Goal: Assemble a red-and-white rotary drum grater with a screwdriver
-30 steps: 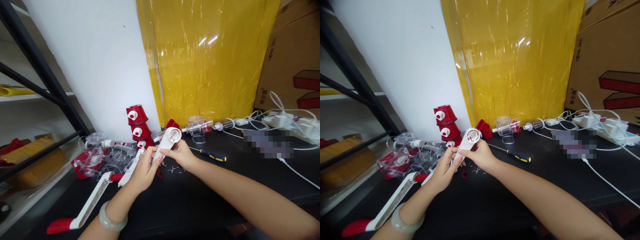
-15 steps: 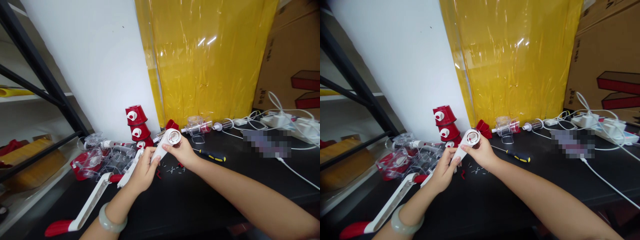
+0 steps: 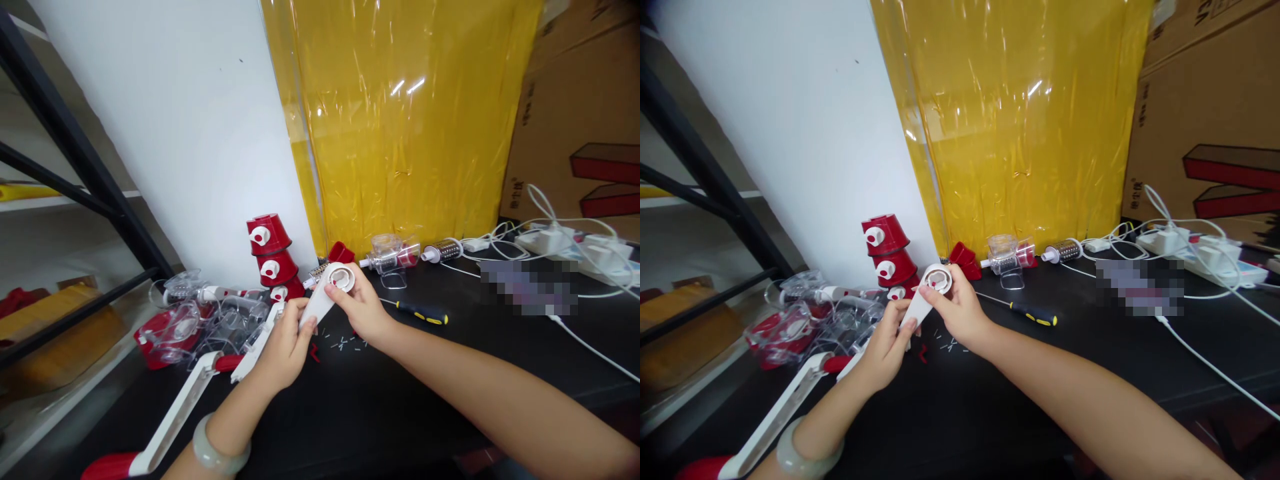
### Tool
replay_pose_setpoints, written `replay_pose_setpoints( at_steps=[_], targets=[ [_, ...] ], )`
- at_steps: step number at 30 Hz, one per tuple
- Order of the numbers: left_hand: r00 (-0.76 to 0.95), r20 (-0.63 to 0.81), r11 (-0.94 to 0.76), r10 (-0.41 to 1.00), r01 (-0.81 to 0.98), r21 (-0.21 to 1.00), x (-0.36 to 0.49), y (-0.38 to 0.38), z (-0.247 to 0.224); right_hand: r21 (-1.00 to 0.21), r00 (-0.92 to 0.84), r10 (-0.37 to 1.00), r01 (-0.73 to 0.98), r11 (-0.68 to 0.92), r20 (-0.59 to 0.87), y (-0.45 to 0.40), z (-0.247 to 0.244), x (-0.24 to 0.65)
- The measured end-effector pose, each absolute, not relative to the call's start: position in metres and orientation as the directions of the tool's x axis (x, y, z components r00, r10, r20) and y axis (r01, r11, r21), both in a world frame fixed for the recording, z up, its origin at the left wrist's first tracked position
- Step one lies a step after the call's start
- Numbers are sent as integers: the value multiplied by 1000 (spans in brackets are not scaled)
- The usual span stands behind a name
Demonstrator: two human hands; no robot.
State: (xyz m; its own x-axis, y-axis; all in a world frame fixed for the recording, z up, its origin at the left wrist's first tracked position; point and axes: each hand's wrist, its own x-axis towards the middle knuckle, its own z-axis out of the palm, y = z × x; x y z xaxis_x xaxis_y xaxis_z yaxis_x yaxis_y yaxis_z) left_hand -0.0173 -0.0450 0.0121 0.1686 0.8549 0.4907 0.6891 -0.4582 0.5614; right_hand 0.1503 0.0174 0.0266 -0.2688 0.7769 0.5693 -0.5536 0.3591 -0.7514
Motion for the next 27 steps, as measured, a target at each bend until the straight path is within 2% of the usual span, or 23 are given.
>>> replay_pose_setpoints(
  at_steps=[15,21,27],
  targets=[
    [118,529,-425,841,749,508,-13,-45,19,-732,-259,765,-572,370,589,25,16,146],
    [140,582,-392,801,858,333,-15,-43,21,-745,-223,759,-484,459,612,31,14,146],
    [201,632,-348,748,930,116,-20,-40,26,-720,-243,691,-398,569,681,40,4,145]
  ],
)
